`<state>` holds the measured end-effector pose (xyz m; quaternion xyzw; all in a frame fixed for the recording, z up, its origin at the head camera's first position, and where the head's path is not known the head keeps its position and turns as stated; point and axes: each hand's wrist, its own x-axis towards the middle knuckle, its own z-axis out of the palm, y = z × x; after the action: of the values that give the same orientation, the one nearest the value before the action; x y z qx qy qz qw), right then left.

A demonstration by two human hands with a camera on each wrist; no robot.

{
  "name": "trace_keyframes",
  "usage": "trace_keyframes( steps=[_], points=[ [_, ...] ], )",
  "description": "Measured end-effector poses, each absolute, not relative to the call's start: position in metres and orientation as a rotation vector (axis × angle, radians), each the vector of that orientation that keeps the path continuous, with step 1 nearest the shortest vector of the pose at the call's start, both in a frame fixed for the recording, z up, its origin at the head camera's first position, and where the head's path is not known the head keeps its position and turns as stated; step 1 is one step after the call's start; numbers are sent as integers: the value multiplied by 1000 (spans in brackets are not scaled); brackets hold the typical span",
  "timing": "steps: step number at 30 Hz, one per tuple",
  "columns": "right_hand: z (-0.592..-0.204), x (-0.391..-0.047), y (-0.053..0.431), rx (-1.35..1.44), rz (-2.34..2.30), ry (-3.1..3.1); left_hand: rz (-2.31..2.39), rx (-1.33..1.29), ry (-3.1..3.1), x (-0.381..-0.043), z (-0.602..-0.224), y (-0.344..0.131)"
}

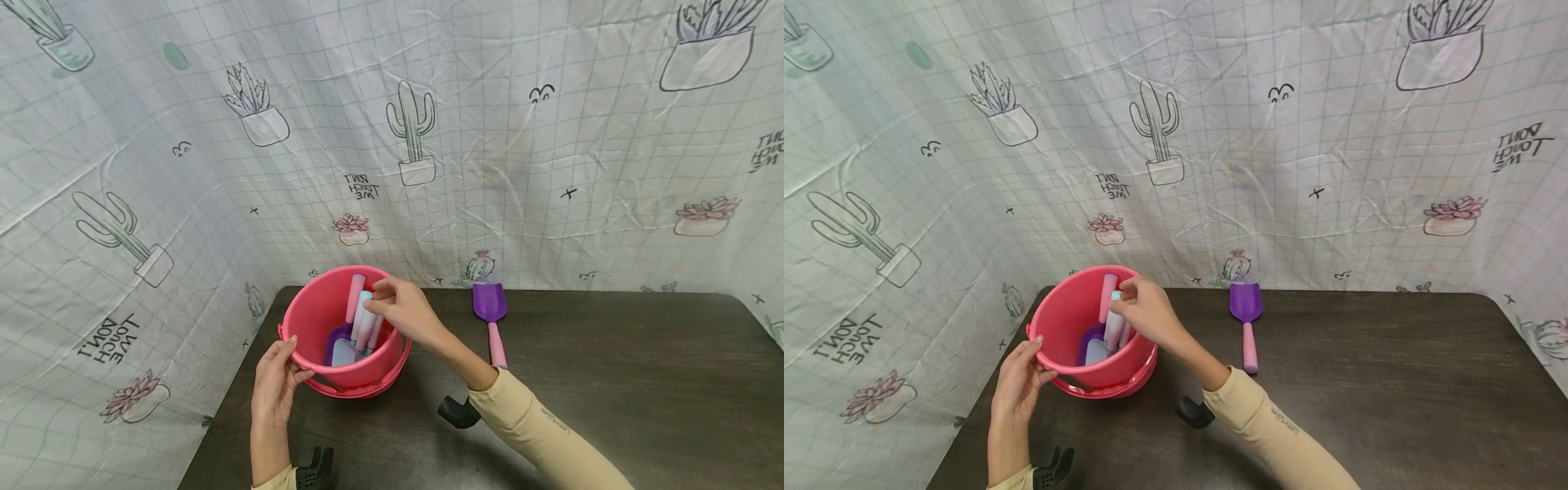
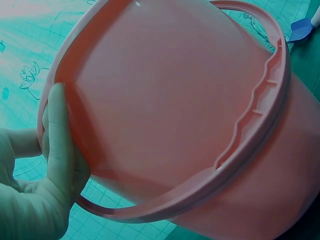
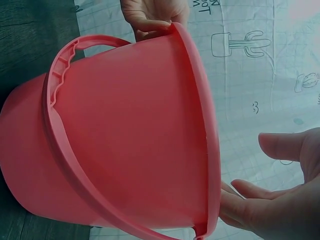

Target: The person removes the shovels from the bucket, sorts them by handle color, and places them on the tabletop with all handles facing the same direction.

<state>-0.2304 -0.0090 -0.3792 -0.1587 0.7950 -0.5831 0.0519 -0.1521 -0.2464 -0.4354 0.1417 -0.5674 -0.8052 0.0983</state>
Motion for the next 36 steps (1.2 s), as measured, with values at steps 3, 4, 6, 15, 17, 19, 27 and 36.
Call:
trace_keyframes(
  steps=[3, 4, 6, 15, 17, 19, 27, 36],
  points=[
    [-380, -231, -10, -482, -1766, 2424, -2381, 426, -1678, -153, -435, -247],
    [-380, -231, -10, -478, -1767, 2424, -2381, 432, -1676, -153, -435, -247],
    [-380, -232, -11, -471, -1763, 2425, -2381, 440, -1677, -153, -435, -247],
    [-383, -235, -15, -492, -1747, 2437, -2379, 437, -1688, -155, -435, -248],
    [-383, -235, -16, -494, -1745, 2434, -2384, 446, -1682, -155, -435, -248],
    [-383, -235, -17, -497, -1744, 2425, -2388, 452, -1678, -156, -435, -248],
    [-385, -239, -22, -455, -1721, 2438, -2392, 375, -1667, -155, -436, -248],
    [-387, -243, -26, -461, -1699, 2447, -2395, 398, -1666, -155, -437, -248]
  ],
)
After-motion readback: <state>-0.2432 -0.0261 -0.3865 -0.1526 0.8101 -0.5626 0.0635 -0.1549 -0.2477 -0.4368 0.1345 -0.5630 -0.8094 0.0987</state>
